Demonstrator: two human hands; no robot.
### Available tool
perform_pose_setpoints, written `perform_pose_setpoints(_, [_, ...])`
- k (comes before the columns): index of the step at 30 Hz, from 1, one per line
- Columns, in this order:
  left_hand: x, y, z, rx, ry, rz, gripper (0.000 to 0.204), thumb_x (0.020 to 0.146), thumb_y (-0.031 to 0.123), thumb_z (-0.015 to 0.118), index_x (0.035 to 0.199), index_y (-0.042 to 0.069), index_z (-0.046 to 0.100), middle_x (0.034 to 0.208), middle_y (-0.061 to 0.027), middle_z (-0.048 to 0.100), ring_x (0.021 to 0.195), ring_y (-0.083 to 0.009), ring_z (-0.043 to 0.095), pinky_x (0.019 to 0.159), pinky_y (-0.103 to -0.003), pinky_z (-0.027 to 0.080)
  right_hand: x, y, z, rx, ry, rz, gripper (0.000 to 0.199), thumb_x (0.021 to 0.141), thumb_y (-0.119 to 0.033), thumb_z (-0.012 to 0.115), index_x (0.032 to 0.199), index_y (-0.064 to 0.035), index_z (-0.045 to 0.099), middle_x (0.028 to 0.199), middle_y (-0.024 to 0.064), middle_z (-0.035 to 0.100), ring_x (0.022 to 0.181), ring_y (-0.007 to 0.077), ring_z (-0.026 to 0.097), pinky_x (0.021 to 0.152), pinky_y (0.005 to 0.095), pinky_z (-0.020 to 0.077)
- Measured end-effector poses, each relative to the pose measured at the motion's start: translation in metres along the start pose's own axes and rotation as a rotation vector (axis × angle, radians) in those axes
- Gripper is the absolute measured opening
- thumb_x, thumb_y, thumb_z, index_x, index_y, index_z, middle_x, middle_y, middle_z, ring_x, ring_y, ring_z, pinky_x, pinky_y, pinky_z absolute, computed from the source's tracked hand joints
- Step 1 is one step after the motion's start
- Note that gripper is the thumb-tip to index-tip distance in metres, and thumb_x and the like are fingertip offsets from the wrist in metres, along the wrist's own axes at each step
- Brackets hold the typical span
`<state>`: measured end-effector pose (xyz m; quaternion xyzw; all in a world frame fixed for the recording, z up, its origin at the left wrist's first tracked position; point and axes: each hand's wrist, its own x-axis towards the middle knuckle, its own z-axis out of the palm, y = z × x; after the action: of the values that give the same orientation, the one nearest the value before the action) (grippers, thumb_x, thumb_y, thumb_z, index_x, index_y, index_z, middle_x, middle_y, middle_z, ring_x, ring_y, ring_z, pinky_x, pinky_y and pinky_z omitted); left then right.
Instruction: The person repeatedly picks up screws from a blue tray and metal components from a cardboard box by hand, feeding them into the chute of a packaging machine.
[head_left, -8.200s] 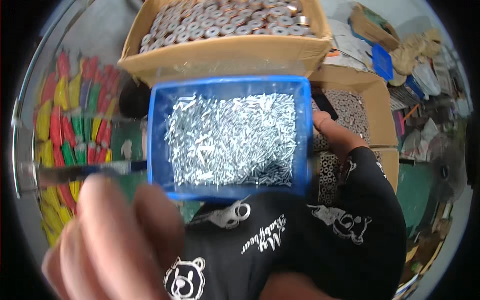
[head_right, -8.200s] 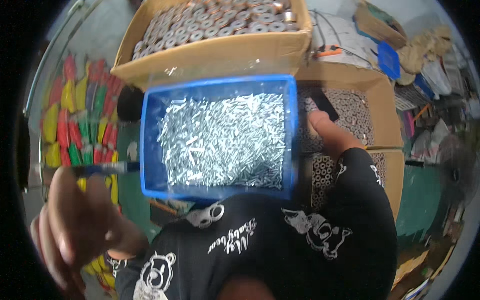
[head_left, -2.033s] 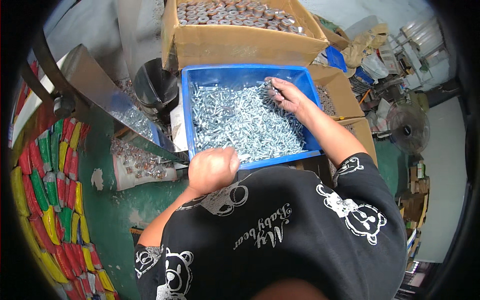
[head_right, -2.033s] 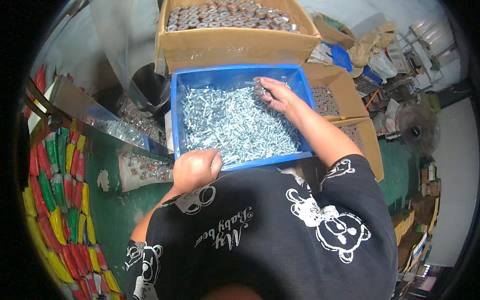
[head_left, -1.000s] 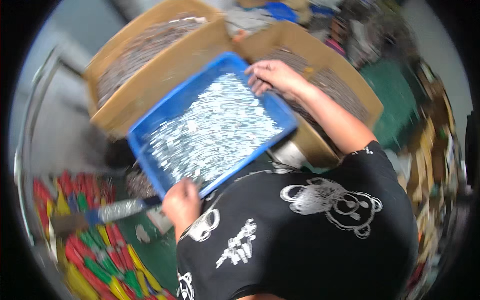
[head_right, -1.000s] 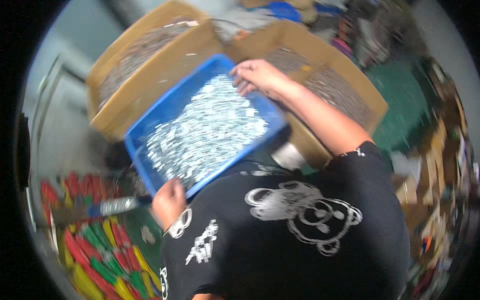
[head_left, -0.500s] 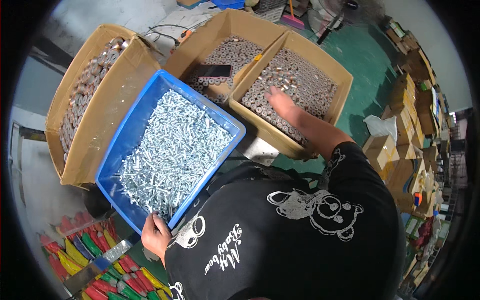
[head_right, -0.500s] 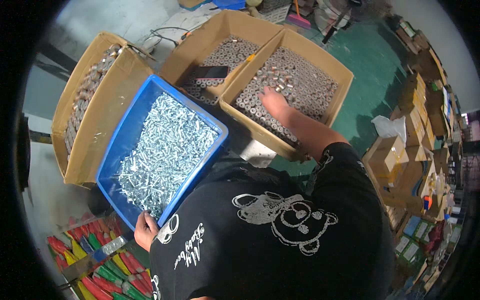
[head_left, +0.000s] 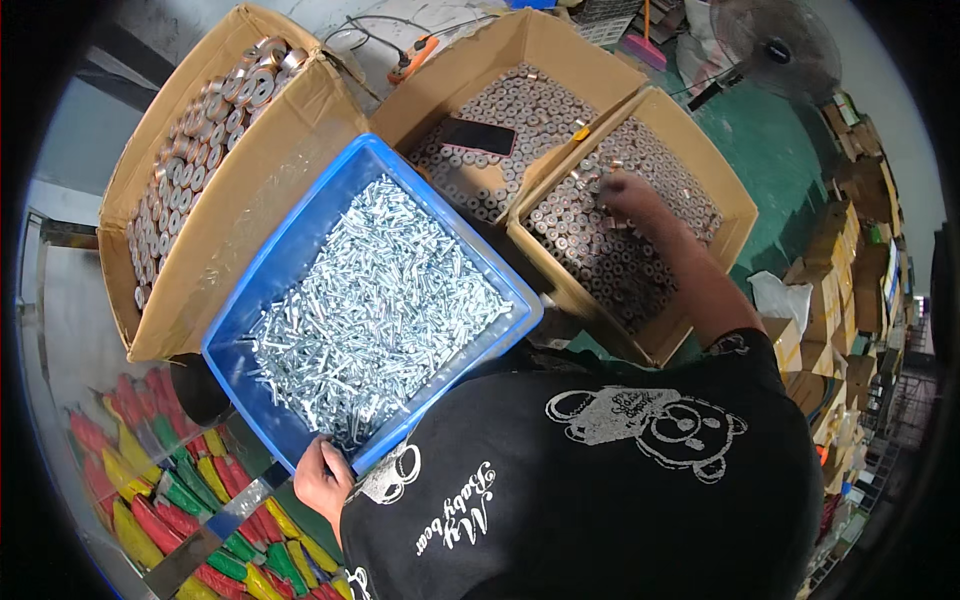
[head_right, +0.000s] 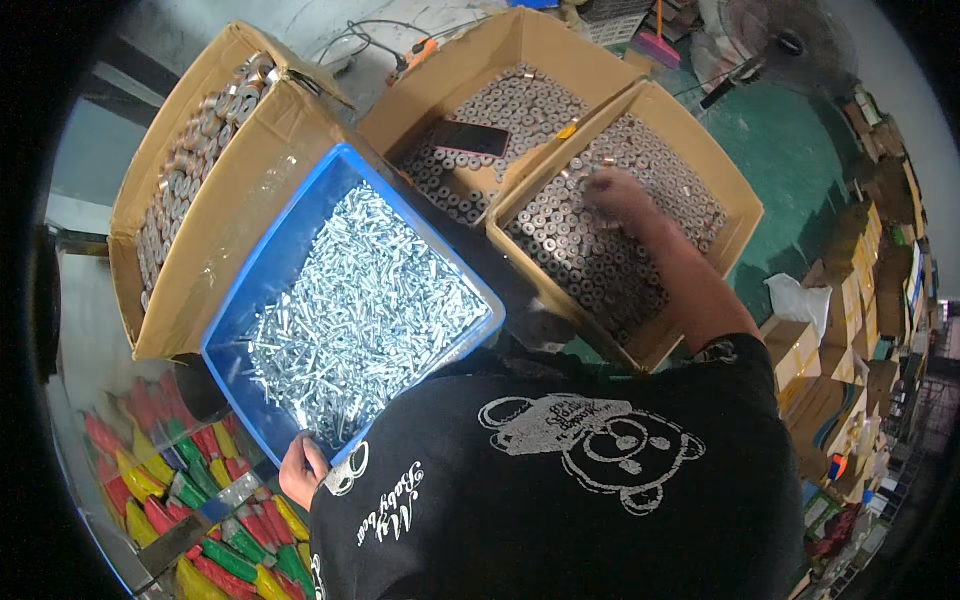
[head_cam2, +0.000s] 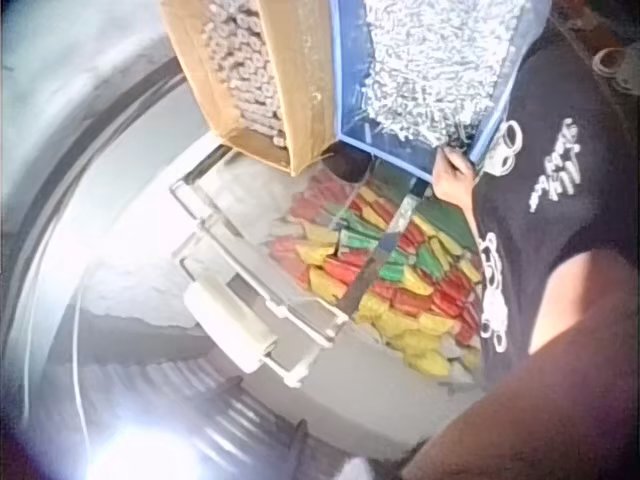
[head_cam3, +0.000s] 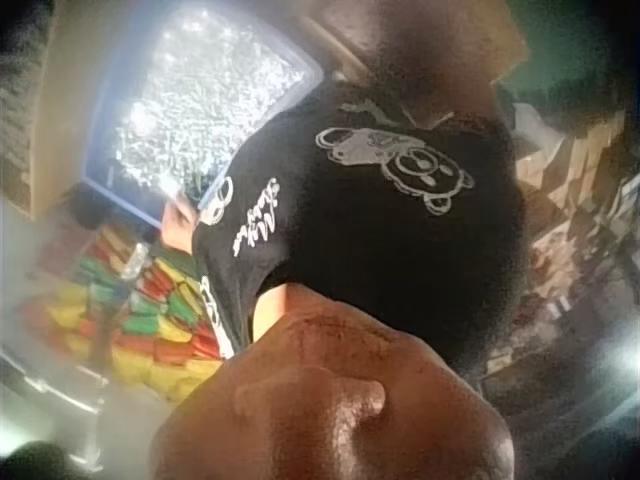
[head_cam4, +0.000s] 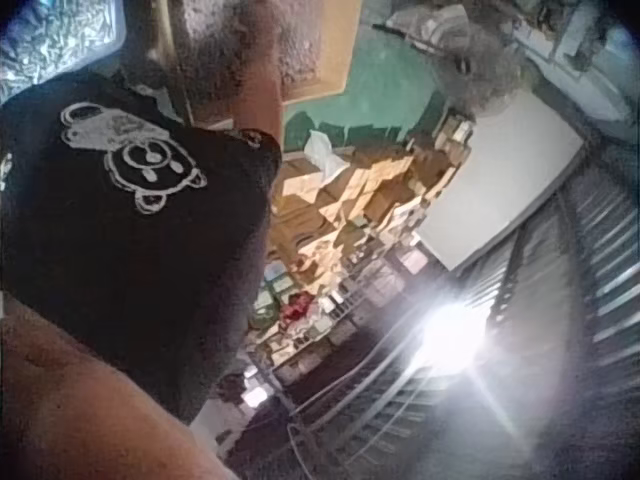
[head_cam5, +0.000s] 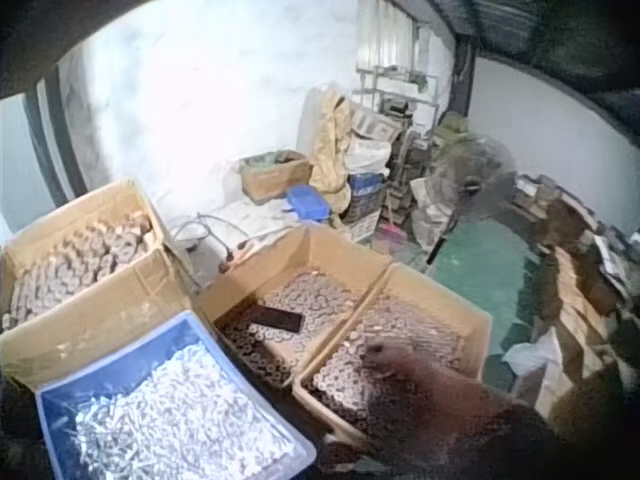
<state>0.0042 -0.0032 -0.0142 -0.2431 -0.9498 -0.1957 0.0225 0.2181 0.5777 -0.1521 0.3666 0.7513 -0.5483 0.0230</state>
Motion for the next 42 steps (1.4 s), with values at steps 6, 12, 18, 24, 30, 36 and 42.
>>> perform_pose_setpoints(6, [0.003, 0.003, -0.001, 0.03, -0.025, -0.016, 0.014, 0.088, 0.007, 0.058, 0.09, 0.0, 0.071, 0.074, -0.0178, 0.067, 0.068, -0.0348, 0.066, 0.064, -0.043, 0.05, 0.084, -0.183, 0.035, 0.121, -0.285, -0.25, 0.021, 0.094, -0.028, 0.061, 0.093, -0.0066, 0.061, 0.064, -0.0012, 0.048, 0.064, 0.0119, 0.048, 0.056, 0.0307, 0.0431])
perform_pose_setpoints(12, [0.007, 0.002, 0.001, 0.04, 0.084, 0.073, 0.009, 0.081, 0.008, 0.063, 0.081, 0.004, 0.07, 0.067, -0.0142, 0.064, 0.061, -0.0329, 0.063, 0.059, -0.043, 0.05, 0.27, -0.084, 0.183, -1.239, -0.183, -0.464, 0.022, 0.093, -0.018, 0.054, 0.09, -0.001, 0.068, 0.087, 0.021, 0.068, 0.085, 0.0368, 0.067, 0.075, 0.0456, 0.0546])
perform_pose_setpoints(18, [0.007, 0.017, -0.009, 0.026, 0.108, 0.021, 0.007, 0.077, 0.009, 0.065, 0.076, 0.005, 0.07, 0.063, -0.0129, 0.062, 0.057, -0.0307, 0.062, 0.056, -0.041, 0.05, 0.283, -0.061, 0.195, -1.487, -0.41, -0.282, 0.022, 0.09, -0.021, 0.061, 0.092, -0.0023, 0.071, 0.088, 0.0177, 0.07, 0.084, 0.0297, 0.068, 0.071, 0.0403, 0.0552])
perform_pose_setpoints(24, [0.0, 0.017, -0.007, -0.005, 0.17, 0.026, 0.006, 0.076, 0.009, 0.066, 0.074, 0.005, 0.07, 0.061, -0.013, 0.061, 0.057, -0.0313, 0.062, 0.055, -0.041, 0.05, 0.233, -0.166, 0.112, -0.63, -0.786, -0.034, 0.034, 0.084, -0.03, 0.075, 0.105, -0.0026, 0.072, 0.089, 0.0066, 0.07, 0.068, 0.0147, 0.063, 0.06, 0.0294, 0.052])
perform_pose_setpoints(30, [0.008, 0.008, -0.008, -0.015, 0.207, 0.098, 0.009, 0.076, 0.009, 0.065, 0.068, 0.005, 0.065, 0.06, -0.0133, 0.06, 0.056, -0.0327, 0.061, 0.055, -0.043, 0.049, 0.092, -0.4, 0.047, -0.147, -0.333, -0.583, 0.035, 0.094, -0.035, 0.063, 0.102, -0.0017, 0.066, 0.063, 0.0, 0.053, 0.048, 0.0076, 0.046, 0.043, 0.0243, 0.0362])
perform_pose_setpoints(36, [0.004, -0.01, -0.012, -0.063, 0.217, 0.133, 0.015, 0.077, 0.013, 0.065, 0.065, 0.008, 0.06, 0.061, -0.0125, 0.06, 0.06, -0.0328, 0.062, 0.056, -0.045, 0.05, 0.146, -0.508, 0.201, -1.119, 0.271, -0.841, 0.045, 0.087, -0.042, 0.065, 0.101, -0.0002, 0.072, 0.105, 0.0226, 0.07, 0.1, 0.0392, 0.067, 0.086, 0.0473, 0.0528])
perform_pose_setpoints(42, [-0.016, -0.036, 0.036, -0.033, 0.09, 0.294, 0.013, 0.063, 0.026, 0.065, 0.059, 0.014, 0.06, 0.068, -0.0061, 0.06, 0.064, -0.0248, 0.064, 0.051, -0.043, 0.051, 0.176, -0.492, 0.216, -1.131, 0.351, -0.791, 0.032, 0.091, -0.026, 0.064, 0.11, -0.0013, 0.069, 0.11, 0.0237, 0.069, 0.098, 0.0429, 0.066, 0.084, 0.0485, 0.0527])
